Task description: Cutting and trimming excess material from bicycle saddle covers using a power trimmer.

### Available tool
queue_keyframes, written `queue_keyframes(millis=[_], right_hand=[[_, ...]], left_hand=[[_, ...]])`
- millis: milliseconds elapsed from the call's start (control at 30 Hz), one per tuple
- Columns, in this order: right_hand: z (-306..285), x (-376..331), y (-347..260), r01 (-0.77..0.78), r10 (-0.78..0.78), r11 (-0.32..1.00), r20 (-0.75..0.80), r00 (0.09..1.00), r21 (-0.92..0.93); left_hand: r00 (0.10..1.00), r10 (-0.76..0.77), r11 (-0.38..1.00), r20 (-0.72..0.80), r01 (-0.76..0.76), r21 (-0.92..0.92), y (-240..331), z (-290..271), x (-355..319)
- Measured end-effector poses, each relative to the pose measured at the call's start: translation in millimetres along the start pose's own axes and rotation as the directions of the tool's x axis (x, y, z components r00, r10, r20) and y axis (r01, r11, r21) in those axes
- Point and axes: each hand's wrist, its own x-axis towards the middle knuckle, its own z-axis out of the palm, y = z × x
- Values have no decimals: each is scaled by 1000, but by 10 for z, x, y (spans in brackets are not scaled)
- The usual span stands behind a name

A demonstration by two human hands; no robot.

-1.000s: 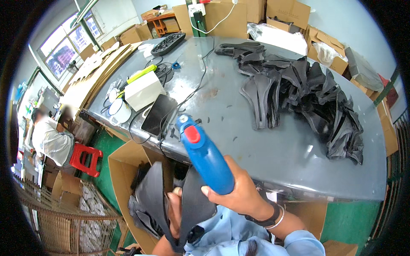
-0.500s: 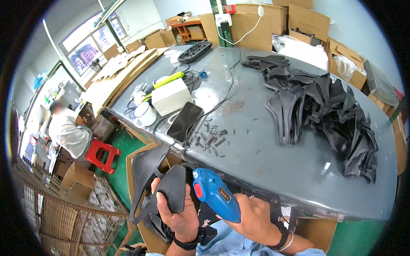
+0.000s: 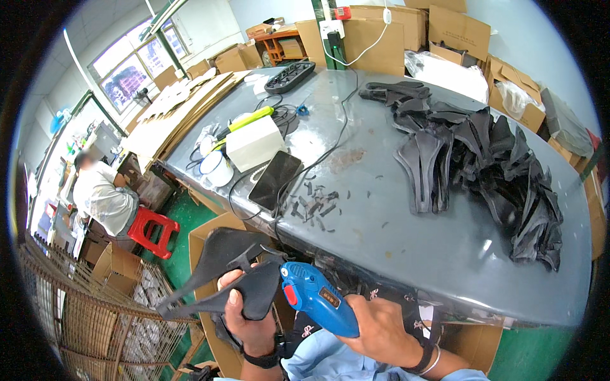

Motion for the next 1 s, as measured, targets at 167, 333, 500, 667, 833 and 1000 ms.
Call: queue_keyframes(millis=[167, 333, 500, 667, 833, 1000], right_hand=[[26, -58, 61, 50, -54, 994, -42, 998, -94], [67, -95, 85, 72, -73, 993, -7, 997, -94], [54, -99, 84, 88, -88, 988, -1, 996, -125], [80, -80, 60, 110, -107, 987, 29, 994, -120], [189, -114, 84, 94, -92, 991, 30, 995, -98], [169, -96, 155, -55, 62, 984, 38, 997, -168]], left_hand=[[977, -207, 970, -52, 212, 122, 404, 65, 163], [967, -251, 960, -33, 253, 116, 532, 15, 220], [944, -313, 938, 102, 290, 189, 567, 82, 223], [902, -420, 883, 103, 381, 274, 505, 90, 213], [912, -409, 840, -35, 391, 377, 192, -263, 196], [852, -399, 891, -340, 447, 74, -231, -1186, 453]])
